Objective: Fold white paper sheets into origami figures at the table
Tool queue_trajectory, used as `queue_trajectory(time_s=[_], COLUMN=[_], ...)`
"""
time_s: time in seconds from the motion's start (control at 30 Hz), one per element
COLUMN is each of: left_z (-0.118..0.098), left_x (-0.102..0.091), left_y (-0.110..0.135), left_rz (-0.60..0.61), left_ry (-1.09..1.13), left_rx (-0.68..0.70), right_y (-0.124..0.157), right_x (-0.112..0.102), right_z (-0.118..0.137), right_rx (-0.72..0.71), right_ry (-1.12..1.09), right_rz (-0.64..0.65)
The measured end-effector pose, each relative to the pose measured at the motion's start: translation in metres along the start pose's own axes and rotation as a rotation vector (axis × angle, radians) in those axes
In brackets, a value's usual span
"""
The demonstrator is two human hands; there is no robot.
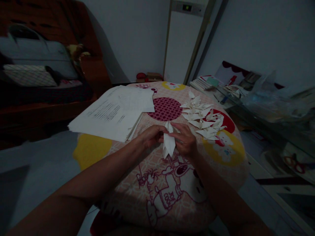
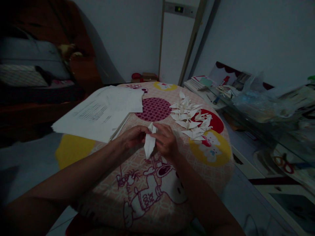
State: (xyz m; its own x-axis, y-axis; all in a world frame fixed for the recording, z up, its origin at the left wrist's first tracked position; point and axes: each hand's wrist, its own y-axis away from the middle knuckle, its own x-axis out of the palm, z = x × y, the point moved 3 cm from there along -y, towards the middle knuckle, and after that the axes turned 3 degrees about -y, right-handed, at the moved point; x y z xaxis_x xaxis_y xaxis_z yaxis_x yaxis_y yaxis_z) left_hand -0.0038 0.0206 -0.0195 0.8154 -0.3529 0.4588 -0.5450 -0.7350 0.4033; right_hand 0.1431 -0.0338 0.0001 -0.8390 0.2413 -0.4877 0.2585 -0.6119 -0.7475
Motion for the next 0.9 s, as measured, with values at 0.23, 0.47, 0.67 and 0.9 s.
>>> queue_trajectory(time_s=[0.23,0.47,0.67,0.9], left_z=[-0.003,-0.003,-0.003,-0.001], left_x=[0.005,0.006,0.004,0.002], left_y=[0.006,0.006,0.005,0.003], left_rz=[-0.095,-0.096,-0.107,-0.054], left_ry=[0.001,-0.076,-0.097,-0.123], left_rx=[-0.037,0.081,0.116,0.109], right_y=[-0.003,-0.002,0.004,0.003], right_x=[-0.002,-0.001,0.003,0.001], right_z=[0.005,-0.003,-0.017,-0.022], right_rx=[0.129,0.342,0.483,0.512], right_ry=[-0.047,-0.204,-0.369,-0.415], right_rz=[0.034,-0.027,-0.05,0.035])
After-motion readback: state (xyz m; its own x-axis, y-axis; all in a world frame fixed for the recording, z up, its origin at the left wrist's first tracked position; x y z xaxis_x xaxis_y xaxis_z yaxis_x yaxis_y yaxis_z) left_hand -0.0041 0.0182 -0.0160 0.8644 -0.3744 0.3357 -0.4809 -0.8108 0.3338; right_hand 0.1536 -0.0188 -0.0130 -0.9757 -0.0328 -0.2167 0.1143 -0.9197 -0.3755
